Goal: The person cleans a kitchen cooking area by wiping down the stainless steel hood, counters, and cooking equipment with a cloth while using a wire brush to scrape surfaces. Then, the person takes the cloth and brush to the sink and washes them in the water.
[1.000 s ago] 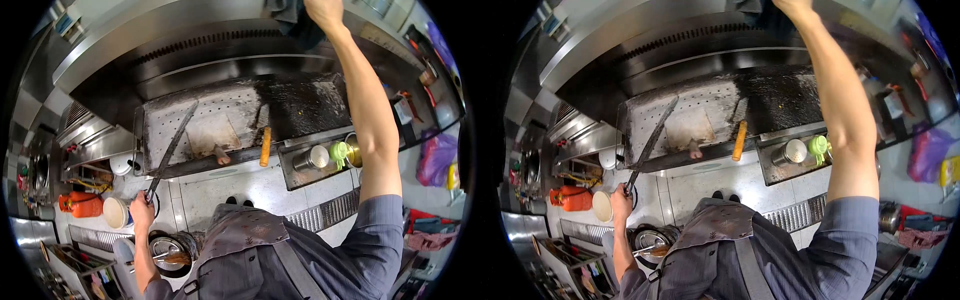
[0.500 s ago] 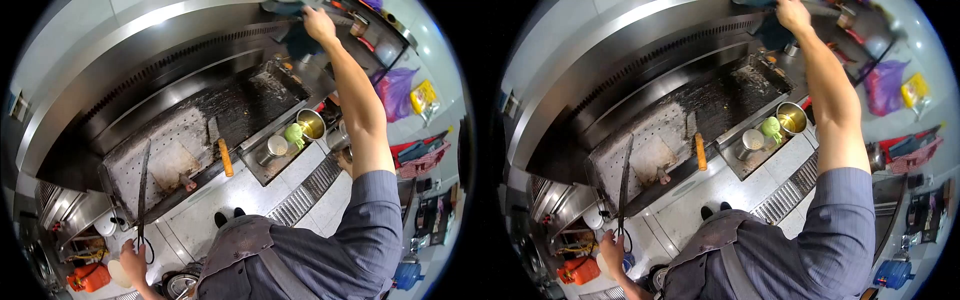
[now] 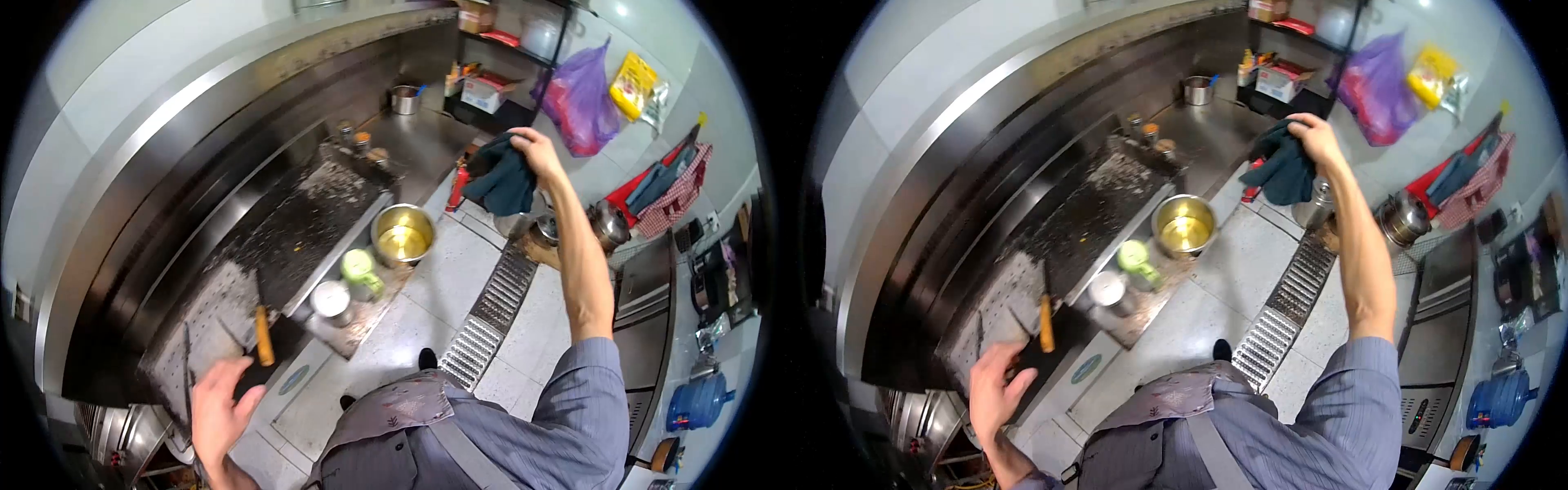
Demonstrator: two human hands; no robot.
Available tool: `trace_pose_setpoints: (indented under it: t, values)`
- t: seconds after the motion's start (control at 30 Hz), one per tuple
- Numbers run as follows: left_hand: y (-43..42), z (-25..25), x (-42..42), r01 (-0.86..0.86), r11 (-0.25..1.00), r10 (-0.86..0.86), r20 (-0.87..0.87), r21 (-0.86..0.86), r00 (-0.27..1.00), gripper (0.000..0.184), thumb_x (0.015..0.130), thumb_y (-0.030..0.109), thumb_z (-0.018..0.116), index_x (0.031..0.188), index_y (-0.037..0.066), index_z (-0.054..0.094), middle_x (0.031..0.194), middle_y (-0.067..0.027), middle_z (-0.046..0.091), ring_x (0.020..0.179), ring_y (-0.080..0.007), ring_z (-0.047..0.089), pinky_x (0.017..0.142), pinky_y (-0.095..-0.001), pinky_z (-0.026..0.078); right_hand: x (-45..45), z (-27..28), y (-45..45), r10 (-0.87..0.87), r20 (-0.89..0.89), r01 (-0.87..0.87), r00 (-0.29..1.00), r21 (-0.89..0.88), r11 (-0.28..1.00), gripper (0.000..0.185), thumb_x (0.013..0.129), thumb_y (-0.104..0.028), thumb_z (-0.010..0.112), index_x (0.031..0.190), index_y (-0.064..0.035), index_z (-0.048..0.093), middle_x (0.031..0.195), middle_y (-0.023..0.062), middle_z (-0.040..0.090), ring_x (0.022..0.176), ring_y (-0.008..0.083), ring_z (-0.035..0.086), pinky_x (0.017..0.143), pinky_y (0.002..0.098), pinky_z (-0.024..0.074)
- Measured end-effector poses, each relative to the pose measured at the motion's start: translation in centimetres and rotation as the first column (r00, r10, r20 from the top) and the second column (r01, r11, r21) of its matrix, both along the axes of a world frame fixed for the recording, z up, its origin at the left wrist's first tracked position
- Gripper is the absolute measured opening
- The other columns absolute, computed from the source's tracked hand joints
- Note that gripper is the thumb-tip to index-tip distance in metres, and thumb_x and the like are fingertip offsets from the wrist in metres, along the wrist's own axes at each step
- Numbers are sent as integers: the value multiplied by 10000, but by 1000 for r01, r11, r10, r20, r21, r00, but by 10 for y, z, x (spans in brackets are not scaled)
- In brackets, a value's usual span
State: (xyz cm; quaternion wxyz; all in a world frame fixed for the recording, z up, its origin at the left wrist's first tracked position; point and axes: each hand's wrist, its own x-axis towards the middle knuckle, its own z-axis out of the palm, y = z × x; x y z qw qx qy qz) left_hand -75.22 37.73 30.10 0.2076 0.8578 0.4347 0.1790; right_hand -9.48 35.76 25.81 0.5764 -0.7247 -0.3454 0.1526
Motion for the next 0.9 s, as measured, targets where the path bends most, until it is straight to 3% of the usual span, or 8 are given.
trace_pose_setpoints:
  t: [0.2, 0.4, 0.47, 0.57, 0.67, 0.77, 0.87, 0.9]
  values:
    - [39, -13, 233, 584, 812, -582, 52, -24, 811, 433, 808, 184, 778, 1179, 4, 650, 1144, -166, 669, 1025, -323, 674, 866, -400, 541, 20, -47, -60, 257, -348, -229, 902, 120, 966, 257, 966, -90, 615, 1215, -47, 660, 1062, 46, 694, 918, 130, 654, 831, 286, 549]
    - [42, -97, 451, 618, 775, -599, 157, -133, 785, 987, 777, 335, 815, 1533, -16, 285, 1464, -272, 452, 1302, -390, 523, 1093, -417, 433, 14, -84, -75, 392, -402, -361, 827, 153, 920, 320, 936, -112, 679, 1244, -31, 646, 1105, 49, 686, 982, 128, 640, 893, 291, 530]
    - [38, -123, 505, 558, 773, -472, 314, -302, 824, 1105, 741, 372, 847, 1547, -43, 215, 1476, -305, 422, 1387, -380, 440, 1132, -403, 391, 17, -87, -73, 431, -354, -389, 830, 188, 902, 369, 920, -122, 700, 1271, -32, 631, 1129, 50, 676, 1004, 129, 630, 918, 289, 514]
    - [25, -168, 559, 656, 467, -141, 682, -593, 717, 977, 791, 168, 834, 1544, 8, 232, 1391, -154, 508, 1249, -235, 548, 1032, -353, 481, 40, -110, -63, 385, -369, -320, 846, 227, 920, 416, 909, -148, 721, 1294, -35, 608, 1203, 58, 643, 1085, 125, 587, 965, 295, 481]
    - [30, -200, 610, 759, 227, 134, 791, -611, 597, 686, 856, 39, 728, 1450, 37, 384, 1256, -90, 592, 1100, -177, 627, 934, -334, 538, 84, -146, -45, 374, -432, -284, 820, 260, 923, 424, 927, -179, 711, 1311, -42, 596, 1212, 69, 636, 1087, 141, 587, 964, 300, 476]
    - [51, -228, 661, 694, 244, 247, 735, -677, 631, 495, 860, -5, 687, 1326, 23, 524, 1162, -85, 653, 1035, -186, 660, 912, -333, 548, 129, -174, -22, 264, -388, -204, 883, 191, 960, 478, 946, -196, 689, 1373, -38, 543, 1236, 88, 625, 1141, 178, 571, 1014, 316, 439]
    - [80, -246, 718, 642, 242, 369, 681, -727, 632, 406, 864, -16, 665, 1261, 2, 583, 1101, -107, 691, 981, -208, 686, 877, -341, 565, 177, -206, -3, 100, 206, -94, 973, -39, 995, 548, 954, -206, 662, 1435, -26, 473, 1393, 194, 505, 1298, 314, 492, 1099, 374, 379]
    - [92, -243, 743, 617, 260, 420, 663, -743, 620, 398, 873, -15, 659, 1263, -7, 575, 1120, -114, 683, 995, -219, 682, 894, -355, 561, 190, -207, 1, 107, 159, -108, 981, -4, 994, 579, 949, -194, 656, 1456, -17, 438, 1440, 228, 438, 1347, 365, 436, 1126, 385, 352]
